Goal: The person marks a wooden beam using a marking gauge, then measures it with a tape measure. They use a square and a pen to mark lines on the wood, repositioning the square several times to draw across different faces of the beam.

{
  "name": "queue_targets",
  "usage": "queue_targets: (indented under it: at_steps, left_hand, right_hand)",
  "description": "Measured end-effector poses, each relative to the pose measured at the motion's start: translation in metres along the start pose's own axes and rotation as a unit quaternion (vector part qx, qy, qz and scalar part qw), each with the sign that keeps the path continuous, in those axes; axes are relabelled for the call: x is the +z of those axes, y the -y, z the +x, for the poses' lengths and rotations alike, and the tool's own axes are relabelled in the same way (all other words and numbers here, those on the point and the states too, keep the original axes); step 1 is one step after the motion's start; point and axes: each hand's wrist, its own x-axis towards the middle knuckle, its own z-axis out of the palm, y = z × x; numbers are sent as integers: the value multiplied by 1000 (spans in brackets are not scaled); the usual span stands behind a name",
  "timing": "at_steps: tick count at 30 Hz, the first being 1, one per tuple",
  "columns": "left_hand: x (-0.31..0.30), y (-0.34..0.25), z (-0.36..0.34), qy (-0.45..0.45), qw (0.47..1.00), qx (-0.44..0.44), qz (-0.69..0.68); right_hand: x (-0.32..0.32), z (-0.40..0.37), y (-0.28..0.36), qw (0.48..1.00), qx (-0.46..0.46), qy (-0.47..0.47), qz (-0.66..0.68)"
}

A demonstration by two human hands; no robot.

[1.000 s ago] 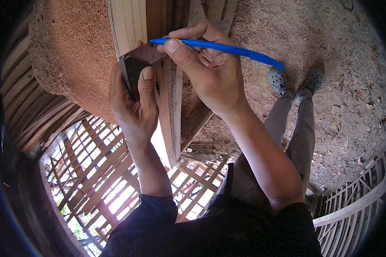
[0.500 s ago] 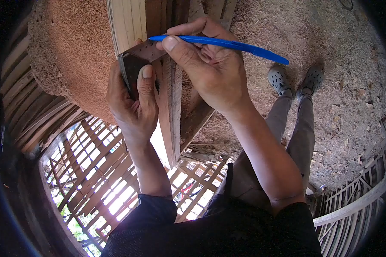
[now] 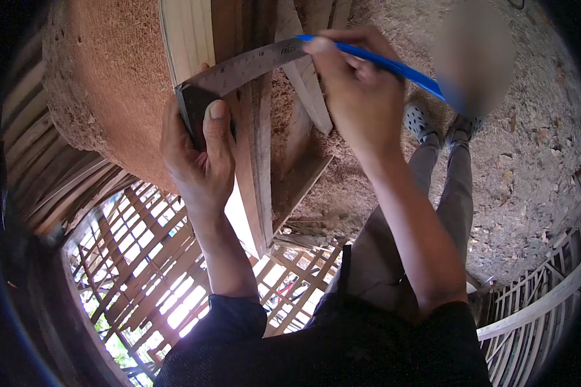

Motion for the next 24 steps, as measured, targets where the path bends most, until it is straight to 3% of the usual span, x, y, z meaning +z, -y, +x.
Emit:
queue_targets:
  at_steps: [2, 6, 8, 9, 10, 11, 12, 14, 16, 17, 19, 20, 21, 22, 23, 24]
  left_hand:
    - [-1, 1, -2, 4, 1000, 3, -3]
    - [-6, -1, -5, 12, 1000, 16, 6]
    - [-7, -13, -14, 21, 995, 63, 78]
    - [-3, -15, -28, 20, 997, 50, 52]
    - [1, -16, -40, 14, 995, 80, 57]
    - [4, -28, -54, 18, 998, 55, 17]
    - [7, -37, -66, 38, 998, 55, 8]
    - [24, -56, -99, 79, 993, -33, -78]
    - [55, -59, -144, 108, 992, -23, -66]
    - [68, -68, -164, 114, 991, -23, -60]
    - [94, -87, -203, 99, 989, -43, -102]
    - [108, -103, -219, 117, 981, -47, -148]
    - [115, -123, -235, 85, 983, -47, -155]
    - [119, -143, -250, 122, 973, -83, -175]
    - [122, -163, -261, 160, 960, -116, -196]
    - [126, -183, -269, 133, 963, -107, -208]
  right_hand:
    - [-20, -18, 2, 985, -17, -44, 166]
    - [-103, -75, -39, 993, 82, -40, 77]
    - [-163, -113, -45, 962, 182, -17, -204]
    - [-211, -141, -72, 935, 73, 22, -346]
    - [-241, -160, -73, 926, 68, 23, -371]
    - [-271, -180, -75, 916, 62, 23, -395]
    - [-289, -195, -60, 938, 162, -12, -307]
    - [-345, -226, -47, 834, 285, 69, -467]
    - [-438, -289, -94, 870, 276, 127, -388]
    - [-489, -324, -129, 861, 369, 148, -317]
    - [-482, -327, -116, 806, 183, 301, -476]
    - [-459, -310, -78, 833, 270, 245, -417]
    - [-462, -305, -60, 844, 286, 236, -388]
    - [-473, -304, -49, 855, 302, 222, -358]
    - [-489, -308, -44, 851, 281, 230, -379]
    - [-506, -308, -38, 846, 259, 237, -400]
